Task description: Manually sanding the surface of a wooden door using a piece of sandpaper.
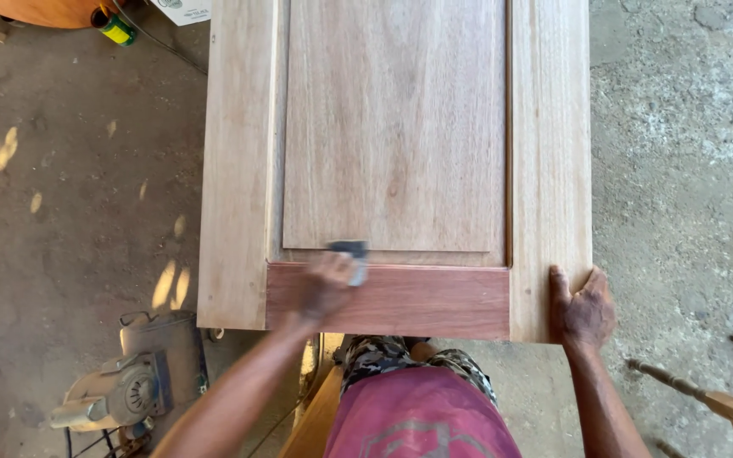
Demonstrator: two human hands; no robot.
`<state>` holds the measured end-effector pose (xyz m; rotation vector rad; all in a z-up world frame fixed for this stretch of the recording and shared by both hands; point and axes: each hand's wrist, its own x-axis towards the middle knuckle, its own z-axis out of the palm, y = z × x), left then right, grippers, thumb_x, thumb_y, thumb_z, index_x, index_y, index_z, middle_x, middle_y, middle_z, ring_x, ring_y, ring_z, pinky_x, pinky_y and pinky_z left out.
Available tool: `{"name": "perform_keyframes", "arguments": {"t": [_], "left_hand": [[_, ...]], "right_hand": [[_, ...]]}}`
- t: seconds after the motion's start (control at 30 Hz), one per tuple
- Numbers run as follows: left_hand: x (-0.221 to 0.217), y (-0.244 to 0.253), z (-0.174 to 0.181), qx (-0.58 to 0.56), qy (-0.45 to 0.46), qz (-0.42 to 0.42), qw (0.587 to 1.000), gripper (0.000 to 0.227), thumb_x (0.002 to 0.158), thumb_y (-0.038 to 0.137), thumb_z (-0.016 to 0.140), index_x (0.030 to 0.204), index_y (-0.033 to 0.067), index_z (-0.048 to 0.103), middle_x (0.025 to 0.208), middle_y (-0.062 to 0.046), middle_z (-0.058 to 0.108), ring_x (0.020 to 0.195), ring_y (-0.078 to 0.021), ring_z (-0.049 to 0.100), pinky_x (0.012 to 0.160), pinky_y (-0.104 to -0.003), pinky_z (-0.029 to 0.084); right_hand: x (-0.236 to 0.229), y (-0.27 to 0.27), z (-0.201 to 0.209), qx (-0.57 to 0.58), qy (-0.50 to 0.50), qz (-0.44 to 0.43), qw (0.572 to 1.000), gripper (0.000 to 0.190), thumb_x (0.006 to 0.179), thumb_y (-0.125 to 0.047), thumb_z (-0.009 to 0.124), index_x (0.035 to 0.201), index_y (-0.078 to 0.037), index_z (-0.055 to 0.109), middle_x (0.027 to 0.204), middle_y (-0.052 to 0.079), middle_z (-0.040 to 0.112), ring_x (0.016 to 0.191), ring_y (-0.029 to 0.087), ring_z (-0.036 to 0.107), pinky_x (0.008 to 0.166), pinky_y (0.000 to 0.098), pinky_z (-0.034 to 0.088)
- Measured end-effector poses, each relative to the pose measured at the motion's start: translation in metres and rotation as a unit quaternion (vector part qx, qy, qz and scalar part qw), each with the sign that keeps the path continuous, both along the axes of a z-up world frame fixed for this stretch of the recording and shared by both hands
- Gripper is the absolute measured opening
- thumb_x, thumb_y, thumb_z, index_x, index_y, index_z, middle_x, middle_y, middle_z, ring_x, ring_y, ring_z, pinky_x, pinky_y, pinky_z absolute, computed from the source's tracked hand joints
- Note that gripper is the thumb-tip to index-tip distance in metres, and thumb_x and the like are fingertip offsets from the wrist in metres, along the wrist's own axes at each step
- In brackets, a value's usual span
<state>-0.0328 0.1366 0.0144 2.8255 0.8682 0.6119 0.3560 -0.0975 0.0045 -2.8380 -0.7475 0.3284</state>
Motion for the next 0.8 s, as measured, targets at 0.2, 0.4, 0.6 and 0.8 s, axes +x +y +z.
{"name": "perform_keyframes", "arguments": {"t": [0.2, 0.4, 0.6, 0.8], "left_hand": [[-0.066, 0.023, -0.035, 0.019, 0.141, 0.021, 0.99, 0.022, 0.089, 0.006, 0.076, 0.109, 0.0132, 0.077, 0.109, -0.006, 0.078, 0.096, -0.0208, 0.073, 0.085, -0.039, 0.063], [0.129, -0.033, -0.011, -0.019, 0.006, -0.14, 0.99, 0.018, 0.095, 0.016, 0.071, 0.084, 0.0037, 0.079, 0.092, -0.017, 0.077, 0.074, -0.0253, 0.071, 0.059, -0.038, 0.061], [0.191, -0.077, -0.047, 0.005, 0.037, -0.142, 0.989, 0.017, 0.105, 0.008, 0.068, 0.092, 0.0037, 0.079, 0.091, -0.015, 0.076, 0.075, -0.022, 0.07, 0.059, -0.037, 0.062], [0.092, -0.032, -0.03, 0.026, 0.063, -0.145, 0.987, 0.014, 0.093, 0.014, 0.071, 0.101, 0.0053, 0.079, 0.104, -0.015, 0.076, 0.084, -0.0282, 0.073, 0.067, -0.04, 0.066]], "right_hand": [[-0.008, 0.009, 0.019, -0.011, 0.046, -0.036, 0.998, 0.071, 0.099, -0.068, 0.055, 0.131, -0.004, 0.055, 0.093, 0.016, 0.067, 0.077, 0.03, 0.069, 0.062, 0.0485, 0.057], [-0.007, 0.008, 0.015, 0.015, 0.022, -0.023, 0.999, 0.069, 0.097, -0.065, 0.058, 0.128, -0.003, 0.056, 0.097, 0.017, 0.068, 0.077, 0.029, 0.069, 0.063, 0.0483, 0.057], [-0.006, 0.007, 0.015, 0.024, 0.021, -0.029, 0.999, 0.073, 0.094, -0.067, 0.061, 0.129, -0.003, 0.056, 0.104, 0.02, 0.07, 0.084, 0.036, 0.072, 0.071, 0.0522, 0.057], [-0.011, 0.012, 0.026, 0.015, 0.023, -0.041, 0.999, 0.07, 0.094, -0.067, 0.062, 0.127, -0.006, 0.058, 0.104, 0.019, 0.071, 0.087, 0.037, 0.072, 0.073, 0.053, 0.057]]}}
